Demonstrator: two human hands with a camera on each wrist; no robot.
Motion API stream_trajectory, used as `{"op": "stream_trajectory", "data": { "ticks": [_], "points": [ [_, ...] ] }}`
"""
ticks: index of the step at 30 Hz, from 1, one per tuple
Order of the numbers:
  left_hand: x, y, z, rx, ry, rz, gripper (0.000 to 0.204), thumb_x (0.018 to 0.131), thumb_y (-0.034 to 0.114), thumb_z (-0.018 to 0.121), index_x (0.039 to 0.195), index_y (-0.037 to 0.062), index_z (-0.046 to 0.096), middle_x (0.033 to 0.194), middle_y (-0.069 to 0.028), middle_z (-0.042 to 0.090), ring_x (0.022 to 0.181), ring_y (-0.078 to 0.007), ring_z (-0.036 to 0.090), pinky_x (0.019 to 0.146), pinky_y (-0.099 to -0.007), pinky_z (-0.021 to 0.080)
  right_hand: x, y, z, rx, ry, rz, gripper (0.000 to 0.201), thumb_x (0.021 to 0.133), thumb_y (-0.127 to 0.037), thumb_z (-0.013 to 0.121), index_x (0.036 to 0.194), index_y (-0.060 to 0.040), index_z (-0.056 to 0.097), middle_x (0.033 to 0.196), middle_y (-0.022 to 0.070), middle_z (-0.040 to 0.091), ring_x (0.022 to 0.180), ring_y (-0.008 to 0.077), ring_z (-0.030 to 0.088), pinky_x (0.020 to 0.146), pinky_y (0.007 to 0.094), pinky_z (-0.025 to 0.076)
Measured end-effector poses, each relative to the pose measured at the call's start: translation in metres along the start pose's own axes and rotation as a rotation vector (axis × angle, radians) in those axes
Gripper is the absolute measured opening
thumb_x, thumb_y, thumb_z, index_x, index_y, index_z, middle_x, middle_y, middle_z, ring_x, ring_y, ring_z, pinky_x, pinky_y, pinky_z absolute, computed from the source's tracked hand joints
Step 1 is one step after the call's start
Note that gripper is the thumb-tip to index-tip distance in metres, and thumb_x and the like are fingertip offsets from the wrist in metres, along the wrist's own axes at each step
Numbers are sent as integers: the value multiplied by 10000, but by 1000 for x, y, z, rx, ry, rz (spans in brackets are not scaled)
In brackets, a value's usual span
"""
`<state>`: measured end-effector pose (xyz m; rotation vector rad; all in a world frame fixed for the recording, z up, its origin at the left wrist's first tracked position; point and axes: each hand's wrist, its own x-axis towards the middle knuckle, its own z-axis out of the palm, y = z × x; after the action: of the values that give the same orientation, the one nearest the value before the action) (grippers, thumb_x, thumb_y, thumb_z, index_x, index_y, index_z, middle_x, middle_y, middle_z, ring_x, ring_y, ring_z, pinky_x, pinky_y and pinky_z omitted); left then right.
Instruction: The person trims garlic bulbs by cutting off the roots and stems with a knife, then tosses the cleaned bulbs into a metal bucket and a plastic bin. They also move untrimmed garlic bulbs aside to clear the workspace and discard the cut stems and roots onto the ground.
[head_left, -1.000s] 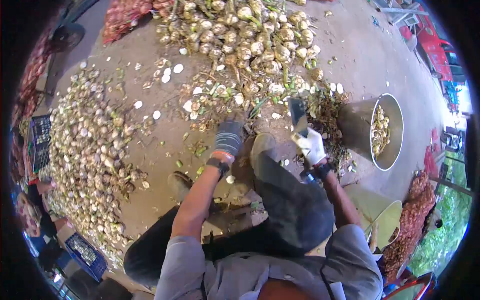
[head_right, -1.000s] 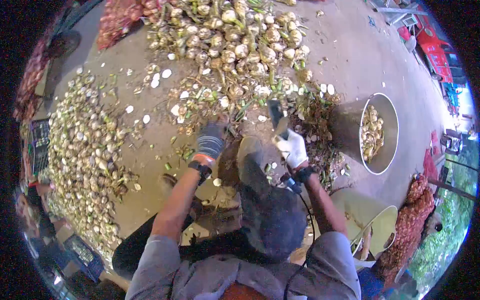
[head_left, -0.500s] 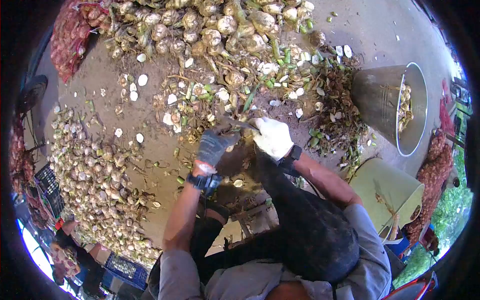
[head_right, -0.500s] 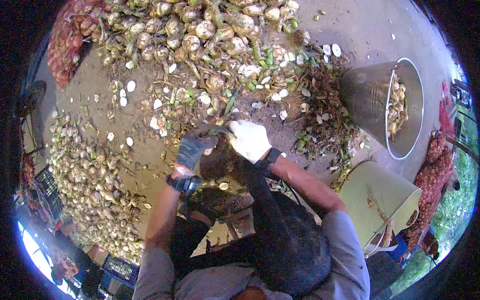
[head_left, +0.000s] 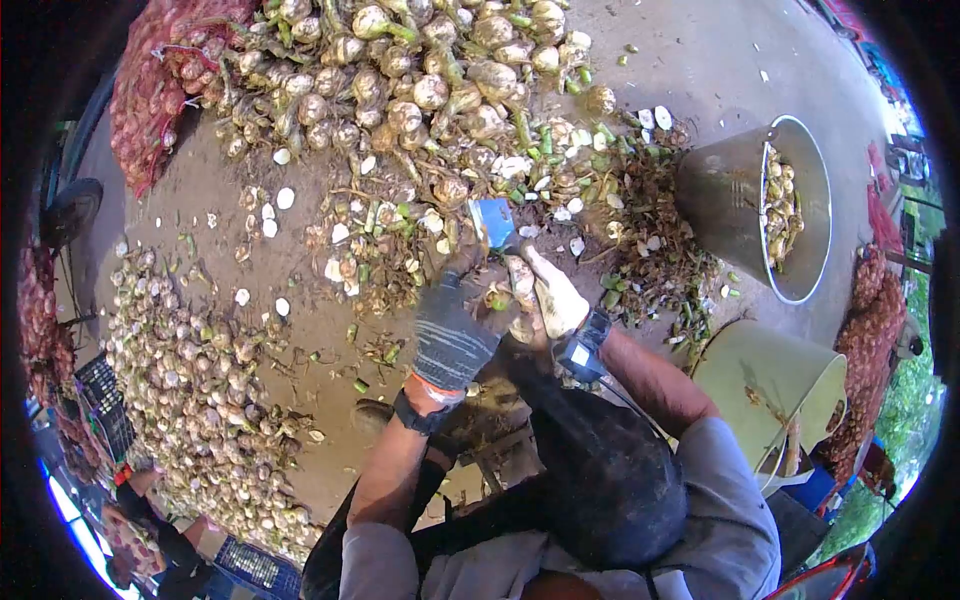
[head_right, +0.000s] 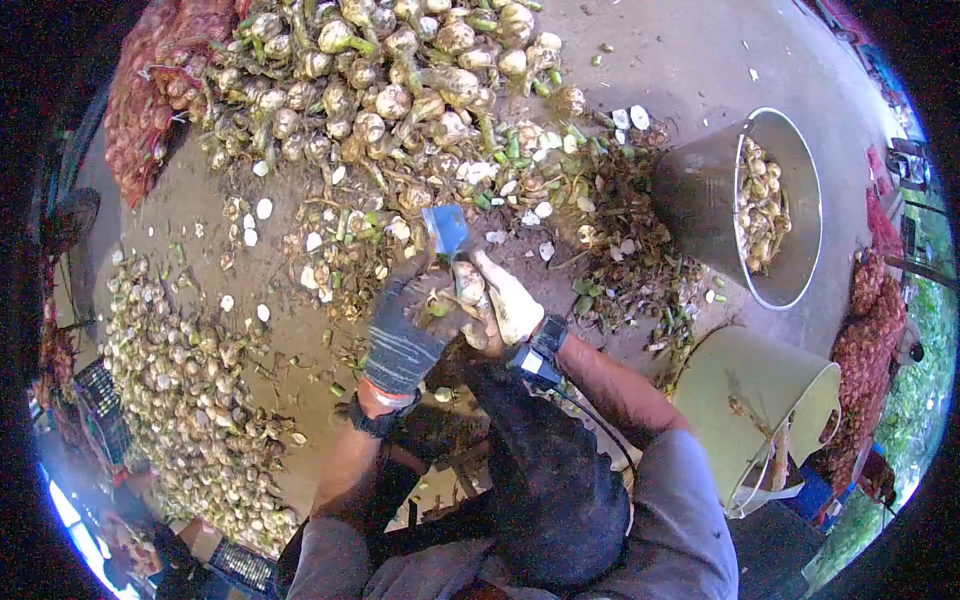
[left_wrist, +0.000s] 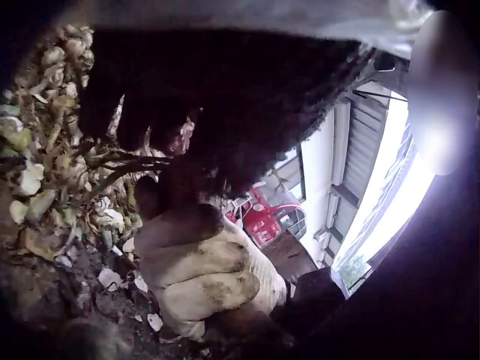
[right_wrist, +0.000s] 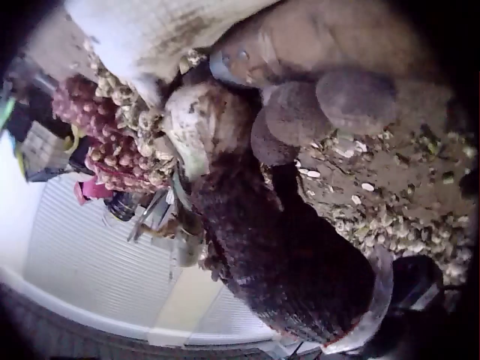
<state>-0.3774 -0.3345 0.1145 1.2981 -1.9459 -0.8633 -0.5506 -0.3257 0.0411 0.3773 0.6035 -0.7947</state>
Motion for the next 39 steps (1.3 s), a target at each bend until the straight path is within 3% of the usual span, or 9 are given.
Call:
{"op": "stream_trajectory", "data": {
  "ticks": [6,8,10,19,22,24,31,33,39],
  "points": [
    [-24,-15,-8,-195,-315,-250,794,705,349,842,1281,-53,472,1149,-237,632,1088,-326,613,908,-376,489,0,-23,19,-1749,222,-580,434,930,-425,573,1030,-10,653,830,155,682,770,258,676,677,369,505],
    [-13,-13,-4,-23,-544,-717,713,712,301,830,1253,-24,500,1129,-222,648,1061,-325,627,880,-383,501,3,-10,39,-1932,258,-525,495,889,-462,598,1081,-7,641,893,220,672,834,390,656,719,418,513],
    [-26,-42,23,-71,-196,-554,517,734,169,762,1189,21,566,1011,-150,694,914,-324,661,781,-386,528,8,1,45,-2103,277,-498,483,880,-468,606,1032,-12,649,844,215,664,827,392,655,719,442,514],
    [-65,-74,26,-204,-169,-405,205,871,166,623,1040,50,641,926,-112,677,826,-257,637,764,-418,501,-23,19,38,-2214,113,-771,294,853,-326,610,992,-68,628,802,156,635,729,339,646,651,439,520],
    [-83,-95,32,759,-380,144,228,901,180,588,1118,113,607,1023,-88,648,948,-248,605,880,-470,441,-29,19,36,-2297,17,-831,282,800,-242,609,1032,-84,597,777,136,599,707,328,626,614,441,511],
    [-78,-96,36,-17,-234,-336,237,879,73,602,1109,74,661,1023,-110,686,924,-276,637,823,-405,489,-25,15,35,-2393,39,-846,271,799,-240,611,1017,-82,582,782,128,588,708,325,622,607,445,508],
    [-71,-85,28,196,-136,13,223,854,121,670,1075,88,675,978,-91,692,888,-238,651,783,-383,504,-20,9,19,-2444,113,-859,193,785,-213,605,930,-93,563,759,111,589,690,318,624,559,445,497],
    [-59,-63,21,-530,-183,-611,305,813,128,730,1097,110,621,1028,-32,672,928,-165,638,766,-389,514,-3,-6,-15,-2450,223,-895,131,789,-200,594,866,-96,569,709,111,587,654,324,623,541,457,489],
    [-42,-81,22,-271,-152,-539,269,800,188,733,1012,35,672,883,-121,719,808,-243,694,671,-355,538,-19,-12,-13,-2235,400,-905,183,834,-244,600,845,-63,575,698,168,596,660,380,616,577,473,486]
  ]
}}
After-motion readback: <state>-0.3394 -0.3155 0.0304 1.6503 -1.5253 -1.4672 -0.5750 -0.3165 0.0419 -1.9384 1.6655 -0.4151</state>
